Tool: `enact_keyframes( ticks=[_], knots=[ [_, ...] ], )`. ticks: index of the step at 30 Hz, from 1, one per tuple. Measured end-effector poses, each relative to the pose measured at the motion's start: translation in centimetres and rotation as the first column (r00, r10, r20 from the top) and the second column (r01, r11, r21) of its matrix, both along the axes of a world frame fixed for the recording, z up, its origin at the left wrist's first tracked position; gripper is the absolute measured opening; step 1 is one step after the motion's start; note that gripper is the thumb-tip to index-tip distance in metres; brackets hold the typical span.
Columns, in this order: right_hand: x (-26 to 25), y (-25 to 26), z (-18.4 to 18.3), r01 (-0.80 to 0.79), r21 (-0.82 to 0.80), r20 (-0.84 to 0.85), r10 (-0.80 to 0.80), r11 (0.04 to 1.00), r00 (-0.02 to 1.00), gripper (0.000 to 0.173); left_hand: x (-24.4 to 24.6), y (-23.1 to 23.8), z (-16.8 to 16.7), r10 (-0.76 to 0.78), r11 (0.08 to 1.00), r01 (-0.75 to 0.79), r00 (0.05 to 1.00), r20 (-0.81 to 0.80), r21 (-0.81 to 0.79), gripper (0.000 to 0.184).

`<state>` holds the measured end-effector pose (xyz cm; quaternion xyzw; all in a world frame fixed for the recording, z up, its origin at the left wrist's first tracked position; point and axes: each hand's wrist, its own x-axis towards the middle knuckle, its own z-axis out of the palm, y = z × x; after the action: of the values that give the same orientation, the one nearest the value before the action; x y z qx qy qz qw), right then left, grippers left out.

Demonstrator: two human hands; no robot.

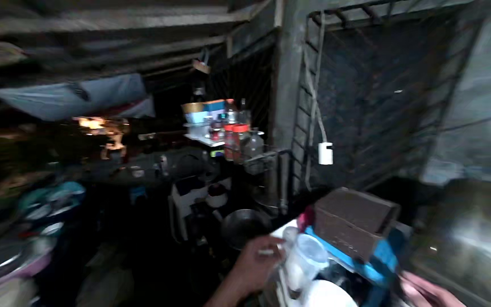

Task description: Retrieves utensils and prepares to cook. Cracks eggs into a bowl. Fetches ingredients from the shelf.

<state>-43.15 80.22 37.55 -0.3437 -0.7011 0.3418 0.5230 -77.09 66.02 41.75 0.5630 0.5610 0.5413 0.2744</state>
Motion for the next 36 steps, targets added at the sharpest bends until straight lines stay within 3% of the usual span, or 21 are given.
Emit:
enact_keyframes(
  ticks=[6,8,11,14,18,24,32,36],
  knots=[
    [-4.1,7.4,3.1,0.281,-0.313,-0.086,-0.322,0.907,0.943,0.047,-1.1,21.5,5.1,-0.063,0.996,0.067,0.996,-0.056,0.065,0.036],
    [-5.3,9.5,3.8,0.350,-0.391,-0.076,-0.409,0.851,0.909,0.047,-0.2,27.1,4.8,-0.126,0.992,0.126,0.990,-0.064,-0.017,0.041],
    [-6.9,12.3,4.3,0.379,-0.536,-0.069,-0.486,0.755,0.871,0.049,1.2,33.1,2.8,-0.228,0.939,0.236,0.972,0.061,-0.249,0.052],
    [-7.8,14.0,3.2,0.336,-0.627,-0.130,-0.520,0.703,0.844,0.034,2.3,35.3,0.2,-0.223,0.867,0.280,0.958,0.182,-0.412,0.051],
    [-8.0,13.9,3.3,0.322,-0.622,-0.187,-0.535,0.714,0.824,0.022,3.1,35.6,0.0,-0.297,0.875,0.336,0.941,0.162,-0.349,0.030],
    [-7.3,14.3,6.9,0.324,-0.515,-0.220,-0.488,0.794,0.845,0.027,4.1,36.4,2.3,-0.315,0.898,0.364,0.924,0.216,-0.247,0.030],
    [-7.4,16.9,1.5,0.296,-0.545,-0.231,-0.480,0.785,0.846,0.028,3.5,38.6,-1.3,-0.341,0.882,0.372,0.928,0.152,-0.291,0.034],
    [-7.6,17.2,1.1,0.353,-0.523,-0.164,-0.498,0.776,0.851,0.031,3.2,39.3,-2.0,-0.370,0.860,0.403,0.915,0.161,-0.313,0.038]
  ],
)
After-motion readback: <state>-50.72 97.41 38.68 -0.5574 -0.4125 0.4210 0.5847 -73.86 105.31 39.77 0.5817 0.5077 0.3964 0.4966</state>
